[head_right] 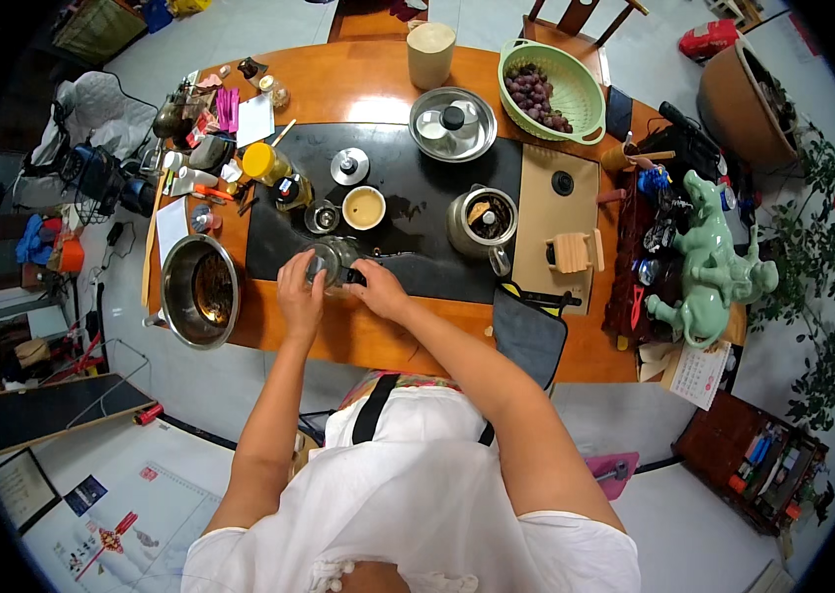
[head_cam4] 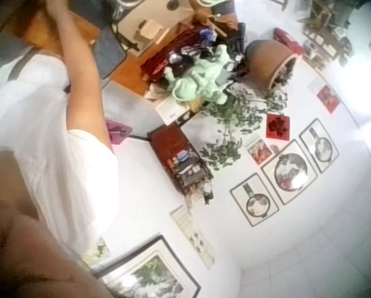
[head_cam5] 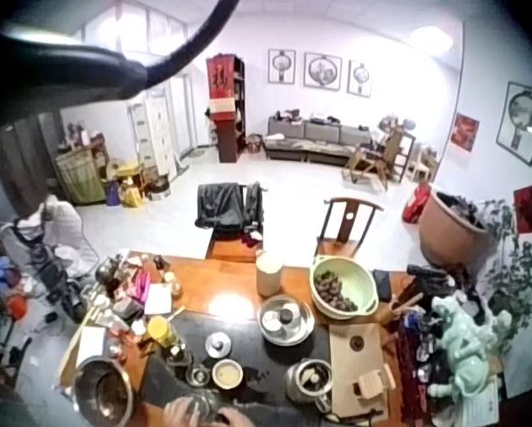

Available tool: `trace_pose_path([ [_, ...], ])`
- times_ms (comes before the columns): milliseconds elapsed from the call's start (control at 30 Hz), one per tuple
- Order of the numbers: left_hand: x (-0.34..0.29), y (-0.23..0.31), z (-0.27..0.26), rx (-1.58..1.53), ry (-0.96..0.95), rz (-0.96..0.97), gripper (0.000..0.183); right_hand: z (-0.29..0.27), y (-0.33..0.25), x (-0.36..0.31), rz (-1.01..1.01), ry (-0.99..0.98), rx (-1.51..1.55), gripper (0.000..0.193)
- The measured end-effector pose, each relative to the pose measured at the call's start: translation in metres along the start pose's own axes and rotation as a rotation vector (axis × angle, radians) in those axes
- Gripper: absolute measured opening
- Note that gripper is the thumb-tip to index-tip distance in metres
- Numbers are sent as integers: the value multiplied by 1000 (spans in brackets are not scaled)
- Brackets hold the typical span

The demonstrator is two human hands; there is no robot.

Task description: The person wipes the surface of a wooden table with a cloth, moves a kettle and several small cups, and later empties the contents of a metal bowl into a small bucket.

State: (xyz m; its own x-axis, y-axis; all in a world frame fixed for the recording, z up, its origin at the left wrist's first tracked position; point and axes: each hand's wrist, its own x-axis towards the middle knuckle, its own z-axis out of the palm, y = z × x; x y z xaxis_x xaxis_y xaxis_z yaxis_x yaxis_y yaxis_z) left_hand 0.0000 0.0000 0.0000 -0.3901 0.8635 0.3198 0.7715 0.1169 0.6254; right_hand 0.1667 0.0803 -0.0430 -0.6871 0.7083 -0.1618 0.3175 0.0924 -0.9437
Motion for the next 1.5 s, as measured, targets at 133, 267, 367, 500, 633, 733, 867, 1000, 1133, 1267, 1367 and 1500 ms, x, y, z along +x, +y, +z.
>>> trace_pose_path([
  [133,1,3,-3,78,-20,104,37,-6,-4,-8,6,18,-3,33],
  [267,0,13,-9,32,-21,116,37,-11,-15,-19,18,46,2,34],
  [367,9,27,-14,-47,-32,101,38,-25,-28,-23,38,66,12,34],
  [500,23,53,-33,-141,61,100,42,-48,-58,-28,23,132,118,36],
  [633,31,42,-41,-235,184,29,46,-76,-83,-9,43,237,163,37],
  [733,30,29,-39,-270,143,-150,39,-93,-96,21,-11,355,51,35],
  [867,24,17,-36,-284,81,-180,33,-103,-79,75,-128,523,-53,35],
  [1000,17,10,-32,-384,19,-240,31,-109,-64,123,-98,675,-166,31],
  [1133,13,4,-30,-365,-17,-266,29,-109,-51,157,-59,712,-216,32],
  [1267,11,-10,-26,-366,-30,-274,26,-108,-37,175,-76,741,-260,34],
  [1367,13,-19,-27,-323,-102,-215,27,-104,-26,181,-78,745,-332,33],
  [1500,27,-13,-28,-300,-124,-204,23,-97,-14,181,7,718,-383,31],
])
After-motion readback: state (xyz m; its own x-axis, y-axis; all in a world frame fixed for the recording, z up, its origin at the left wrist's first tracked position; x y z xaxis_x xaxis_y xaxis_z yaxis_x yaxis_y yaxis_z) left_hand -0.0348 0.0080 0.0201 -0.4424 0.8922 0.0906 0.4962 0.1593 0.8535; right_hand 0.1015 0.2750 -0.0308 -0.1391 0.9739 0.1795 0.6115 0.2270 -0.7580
